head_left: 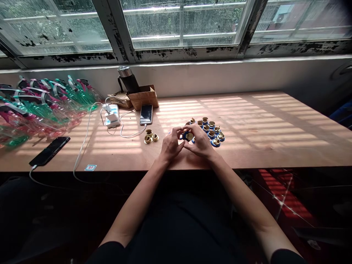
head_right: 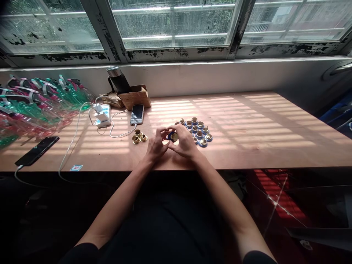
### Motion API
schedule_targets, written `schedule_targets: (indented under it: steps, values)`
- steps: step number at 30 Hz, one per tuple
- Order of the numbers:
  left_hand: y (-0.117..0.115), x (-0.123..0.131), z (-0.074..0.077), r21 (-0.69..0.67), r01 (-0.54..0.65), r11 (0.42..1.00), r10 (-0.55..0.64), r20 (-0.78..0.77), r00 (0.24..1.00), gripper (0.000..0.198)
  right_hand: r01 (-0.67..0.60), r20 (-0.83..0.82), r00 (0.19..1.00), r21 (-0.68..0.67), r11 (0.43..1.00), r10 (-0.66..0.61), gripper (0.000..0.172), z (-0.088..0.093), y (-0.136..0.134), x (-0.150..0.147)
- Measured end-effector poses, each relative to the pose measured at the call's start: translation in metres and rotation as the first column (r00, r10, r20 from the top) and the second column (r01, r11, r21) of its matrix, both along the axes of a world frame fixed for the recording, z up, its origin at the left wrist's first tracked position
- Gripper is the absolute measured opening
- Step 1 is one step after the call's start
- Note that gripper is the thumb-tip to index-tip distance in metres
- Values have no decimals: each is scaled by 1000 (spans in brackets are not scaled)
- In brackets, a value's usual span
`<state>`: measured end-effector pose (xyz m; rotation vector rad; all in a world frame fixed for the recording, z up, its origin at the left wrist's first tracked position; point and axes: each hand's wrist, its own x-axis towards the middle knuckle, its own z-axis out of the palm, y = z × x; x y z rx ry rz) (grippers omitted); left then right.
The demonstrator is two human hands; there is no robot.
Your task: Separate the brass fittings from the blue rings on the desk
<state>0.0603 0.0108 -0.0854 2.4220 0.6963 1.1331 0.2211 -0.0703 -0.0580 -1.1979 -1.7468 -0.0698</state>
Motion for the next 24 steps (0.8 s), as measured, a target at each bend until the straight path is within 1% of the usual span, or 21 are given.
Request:
schedule_targets:
  steps: [4, 9, 11, 14, 18, 22, 24]
  values:
    - [0, 0, 1, 60, -12, 998, 13, -10, 1000, 59, 27, -8, 1000, -20, 999, -27, 52, -1, 0, 1]
    - [-1, 0, 3, 101, -52, 994, 52, 8, 999, 50, 33, -11, 999, -43, 999, -34, 48, 1, -1, 3]
    - [0, 0, 3, 118, -62, 991, 61, 16, 998, 46, 42, 0, 999, -58, 997, -42, 44, 3, -2, 3]
    - [1, -1, 4, 149, -45, 988, 43, 14, 999, 42, 61, 4, 998, -80, 995, -61, 41, 8, -6, 3]
    - [2, -1, 5, 184, -52, 982, 49, 17, 999, 30, 61, 6, 998, -104, 993, -61, 39, 14, -9, 2]
    - [0, 0, 9, 190, -52, 980, 45, 43, 998, 29, 80, 42, 996, -106, 991, -76, 35, 18, -11, 2]
    - [-1, 0, 12, 180, -73, 981, 63, 61, 996, 28, 109, 53, 993, -98, 989, -104, 34, 21, -13, 2]
